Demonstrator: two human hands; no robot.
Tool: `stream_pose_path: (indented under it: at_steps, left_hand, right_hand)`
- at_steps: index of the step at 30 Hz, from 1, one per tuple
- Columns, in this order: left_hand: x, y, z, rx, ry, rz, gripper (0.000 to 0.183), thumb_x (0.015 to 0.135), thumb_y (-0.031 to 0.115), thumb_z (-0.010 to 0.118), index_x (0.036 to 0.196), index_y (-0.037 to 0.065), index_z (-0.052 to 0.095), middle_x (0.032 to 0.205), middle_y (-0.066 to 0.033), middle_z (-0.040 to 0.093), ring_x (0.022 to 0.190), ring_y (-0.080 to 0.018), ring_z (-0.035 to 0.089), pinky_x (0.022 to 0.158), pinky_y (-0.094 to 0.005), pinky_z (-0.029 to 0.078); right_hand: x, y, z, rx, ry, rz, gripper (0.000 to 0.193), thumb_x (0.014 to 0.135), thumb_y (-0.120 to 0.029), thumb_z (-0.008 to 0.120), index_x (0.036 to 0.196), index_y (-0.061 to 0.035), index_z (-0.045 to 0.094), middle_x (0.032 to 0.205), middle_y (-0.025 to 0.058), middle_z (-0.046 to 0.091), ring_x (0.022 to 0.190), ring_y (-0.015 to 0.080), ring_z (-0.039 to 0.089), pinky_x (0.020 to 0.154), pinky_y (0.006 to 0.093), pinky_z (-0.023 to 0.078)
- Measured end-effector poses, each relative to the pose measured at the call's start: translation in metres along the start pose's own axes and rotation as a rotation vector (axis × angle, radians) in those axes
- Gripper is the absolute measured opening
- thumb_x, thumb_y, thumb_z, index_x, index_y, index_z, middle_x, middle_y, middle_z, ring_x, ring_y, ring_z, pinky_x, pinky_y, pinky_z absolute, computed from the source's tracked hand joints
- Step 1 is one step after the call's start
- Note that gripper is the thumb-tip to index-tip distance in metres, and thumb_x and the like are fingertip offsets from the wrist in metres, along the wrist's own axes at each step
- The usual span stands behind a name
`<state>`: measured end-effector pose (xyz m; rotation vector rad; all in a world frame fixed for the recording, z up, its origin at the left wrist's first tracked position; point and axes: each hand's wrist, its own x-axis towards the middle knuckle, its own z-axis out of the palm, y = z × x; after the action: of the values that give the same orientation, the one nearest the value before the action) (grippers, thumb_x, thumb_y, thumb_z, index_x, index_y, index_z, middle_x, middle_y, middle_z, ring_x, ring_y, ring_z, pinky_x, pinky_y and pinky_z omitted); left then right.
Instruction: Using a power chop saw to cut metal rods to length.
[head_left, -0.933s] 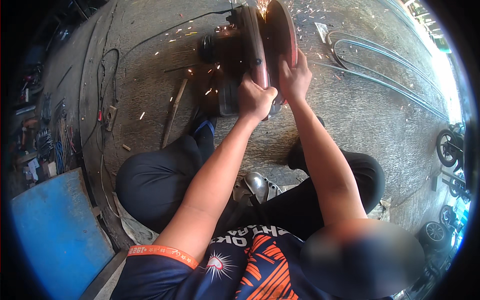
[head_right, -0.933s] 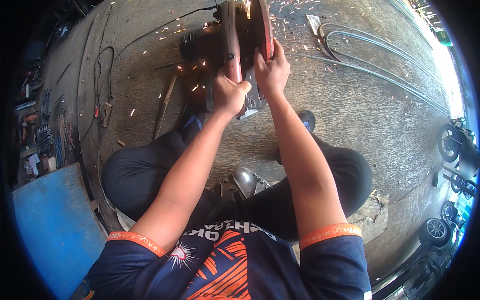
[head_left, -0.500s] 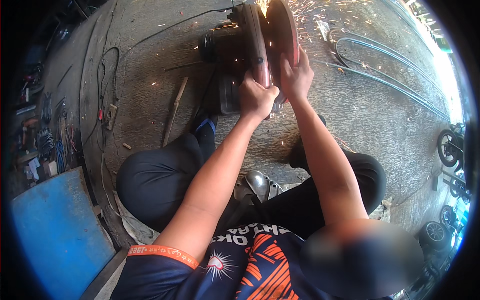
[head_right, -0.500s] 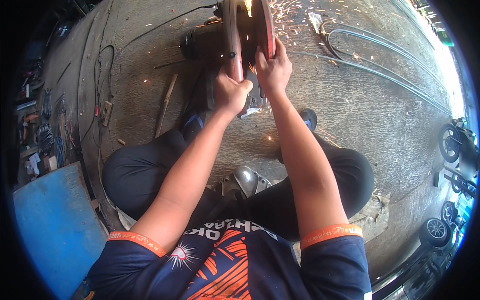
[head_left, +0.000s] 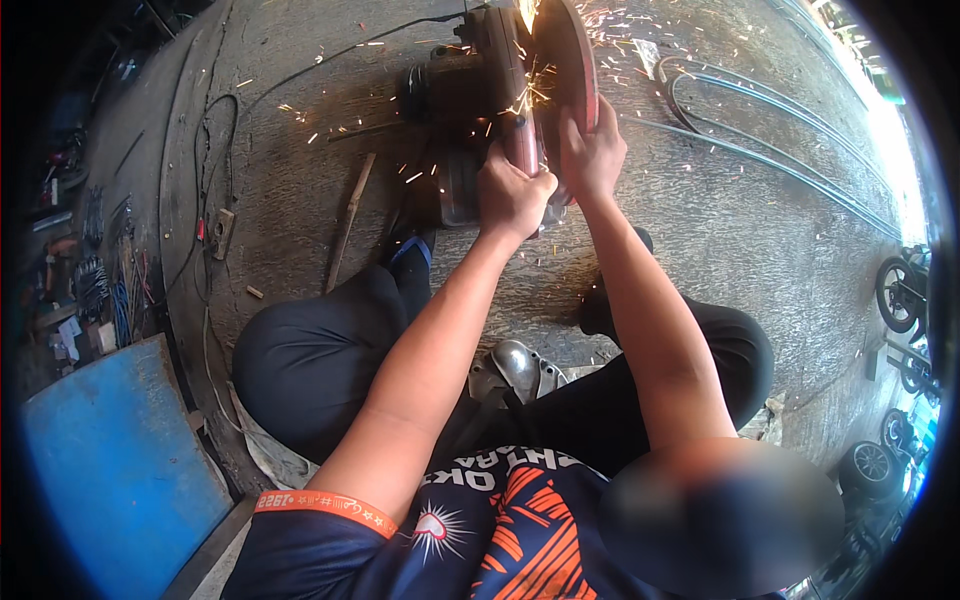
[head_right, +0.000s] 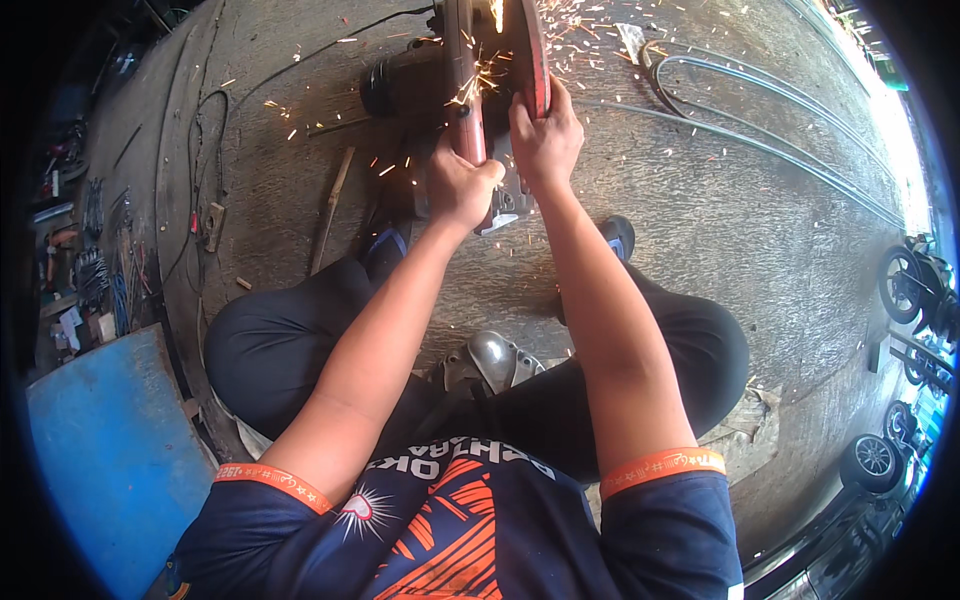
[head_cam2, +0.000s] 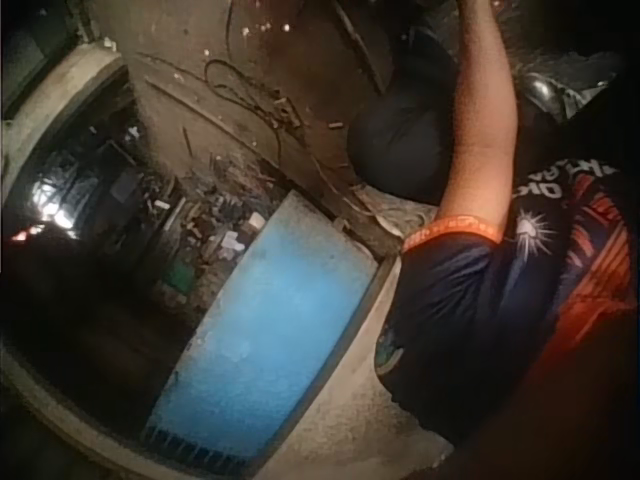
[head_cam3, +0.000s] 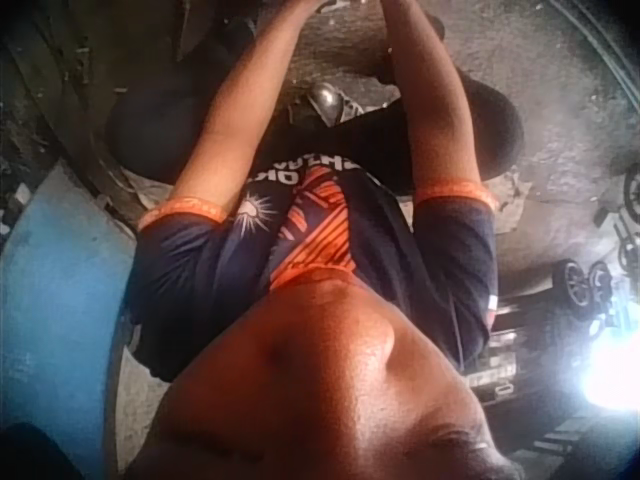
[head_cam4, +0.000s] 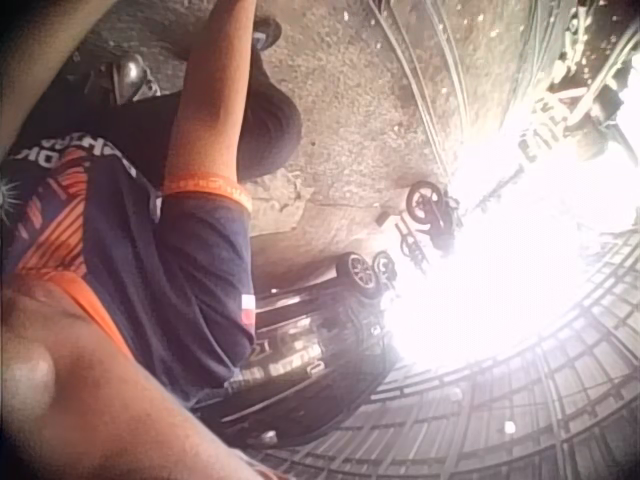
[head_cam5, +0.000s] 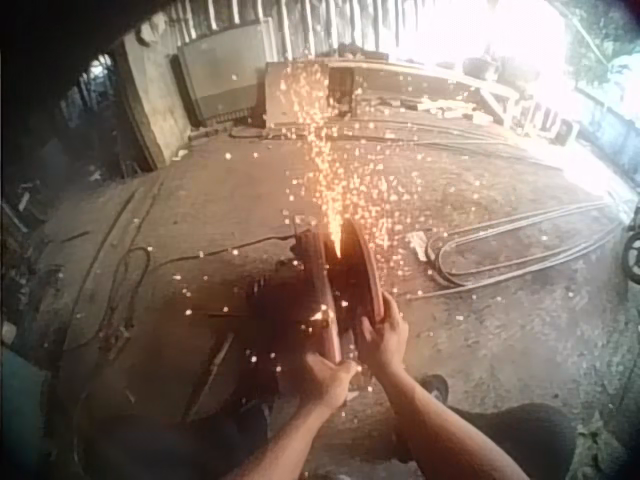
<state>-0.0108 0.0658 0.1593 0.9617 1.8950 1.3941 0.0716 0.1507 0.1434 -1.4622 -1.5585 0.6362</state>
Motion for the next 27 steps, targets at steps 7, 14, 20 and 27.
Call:
stream_pose_path:
  at_steps: [7,14,20,27]
  left_hand:
    - [-0.001,0.004,-0.002,0.020,-0.022,-0.055,0.049,0.063,0.010,0.068,0.110,0.000,0.058,0.087,-0.0117,0.064,0.080,-0.0240,0.064,0.076,-0.0343,0.050]
    - [-0.001,0.001,-0.001,-0.026,-0.014,-0.001,0.050,0.062,0.010,0.068,0.110,-0.001,0.058,0.088,-0.0122,0.064,0.081,-0.0237,0.064,0.076,-0.0339,0.049]
    - [-0.001,-0.001,-0.001,-0.010,-0.021,0.017,0.050,0.062,0.010,0.068,0.111,-0.001,0.058,0.089,-0.0125,0.064,0.081,-0.0229,0.064,0.077,-0.0335,0.049]
    - [-0.001,-0.006,0.001,-0.007,-0.010,0.036,0.050,0.062,0.009,0.067,0.110,-0.002,0.056,0.087,-0.0129,0.063,0.080,-0.0257,0.064,0.076,-0.0348,0.050]
  right_hand:
    - [0.000,0.000,0.000,0.011,0.008,-0.017,0.042,0.079,-0.027,0.065,0.116,-0.0084,0.059,0.091,0.0197,0.067,0.084,0.0381,0.065,0.075,0.0431,0.051]
    - [-0.001,0.004,0.002,0.011,0.004,-0.004,0.042,0.079,-0.028,0.065,0.116,-0.0085,0.059,0.092,0.0205,0.067,0.084,0.0396,0.065,0.075,0.0447,0.051]
    - [-0.001,0.006,0.003,0.032,0.018,-0.037,0.042,0.079,-0.027,0.065,0.116,-0.0083,0.059,0.092,0.0217,0.066,0.084,0.0398,0.065,0.075,0.0448,0.051]
    - [-0.004,0.006,0.002,0.032,0.013,-0.030,0.042,0.079,-0.026,0.065,0.116,-0.0074,0.059,0.091,0.0206,0.067,0.084,0.0388,0.065,0.075,0.0438,0.051]
